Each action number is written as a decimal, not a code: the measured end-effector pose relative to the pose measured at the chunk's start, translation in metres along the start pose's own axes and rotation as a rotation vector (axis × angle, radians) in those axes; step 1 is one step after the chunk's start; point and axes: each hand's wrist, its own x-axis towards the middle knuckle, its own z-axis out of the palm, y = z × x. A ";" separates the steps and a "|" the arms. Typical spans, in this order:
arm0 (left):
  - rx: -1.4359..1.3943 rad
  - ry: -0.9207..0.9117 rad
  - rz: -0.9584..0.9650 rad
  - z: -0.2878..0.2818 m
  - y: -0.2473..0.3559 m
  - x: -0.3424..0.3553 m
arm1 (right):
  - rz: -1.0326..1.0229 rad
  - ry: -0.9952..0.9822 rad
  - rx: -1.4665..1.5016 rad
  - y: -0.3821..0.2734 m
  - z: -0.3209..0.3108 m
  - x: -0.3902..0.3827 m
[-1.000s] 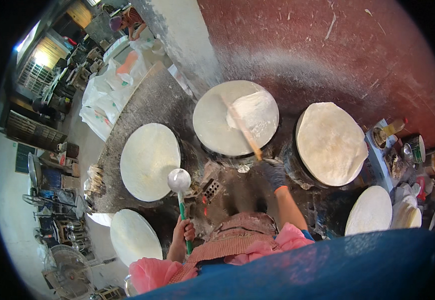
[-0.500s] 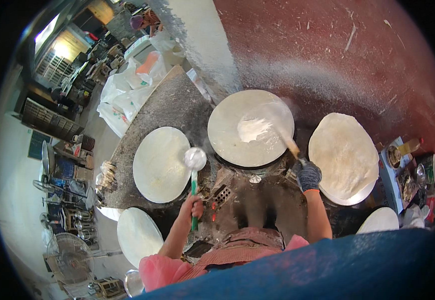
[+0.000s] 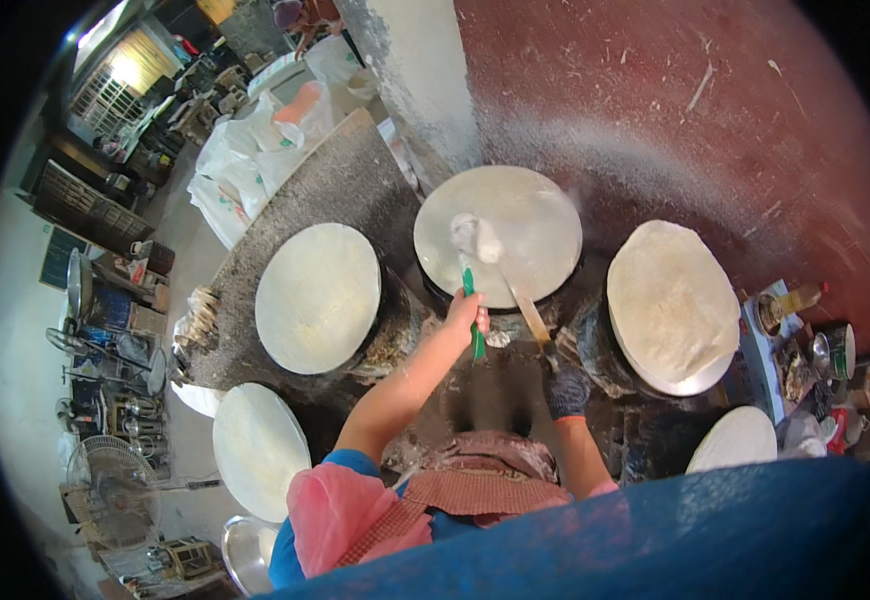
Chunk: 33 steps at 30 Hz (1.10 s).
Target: The person ladles batter onto multiple hot griddles and uses a wooden spreader to cook thin crepes. They flip the crepes and stack the finished ones on a nearby surface.
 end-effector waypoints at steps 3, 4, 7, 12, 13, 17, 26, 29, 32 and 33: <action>-0.370 -0.178 -0.321 -0.042 0.013 -0.048 | -0.005 0.223 0.056 -0.013 -0.003 -0.026; -0.062 -0.252 0.074 -0.069 -0.002 -0.076 | -0.001 0.205 0.079 -0.014 -0.007 -0.035; -0.008 -0.164 0.000 -0.114 -0.030 -0.114 | 0.021 0.160 -0.019 -0.025 -0.013 -0.058; -0.222 -0.468 -0.251 -0.129 -0.030 -0.121 | -0.064 0.460 -0.045 -0.045 -0.016 -0.061; -0.255 -0.455 -0.294 -0.127 -0.028 -0.125 | 0.003 0.427 -0.057 -0.047 -0.017 -0.056; -0.329 -0.469 -0.298 -0.124 -0.036 -0.151 | 0.265 -0.080 -0.155 -0.043 -0.017 -0.029; -0.548 -0.406 -0.303 -0.127 -0.137 -0.172 | 0.212 0.274 0.024 0.028 -0.047 -0.039; -0.595 -0.432 -0.337 -0.118 -0.170 -0.161 | 0.068 0.028 0.381 0.012 -0.049 -0.067; -0.534 -0.517 -0.427 -0.101 -0.189 -0.144 | -0.045 -0.120 0.301 -0.029 -0.043 -0.094; -0.466 -0.656 -0.490 -0.095 -0.191 -0.140 | -0.101 -0.067 0.506 -0.041 -0.044 -0.103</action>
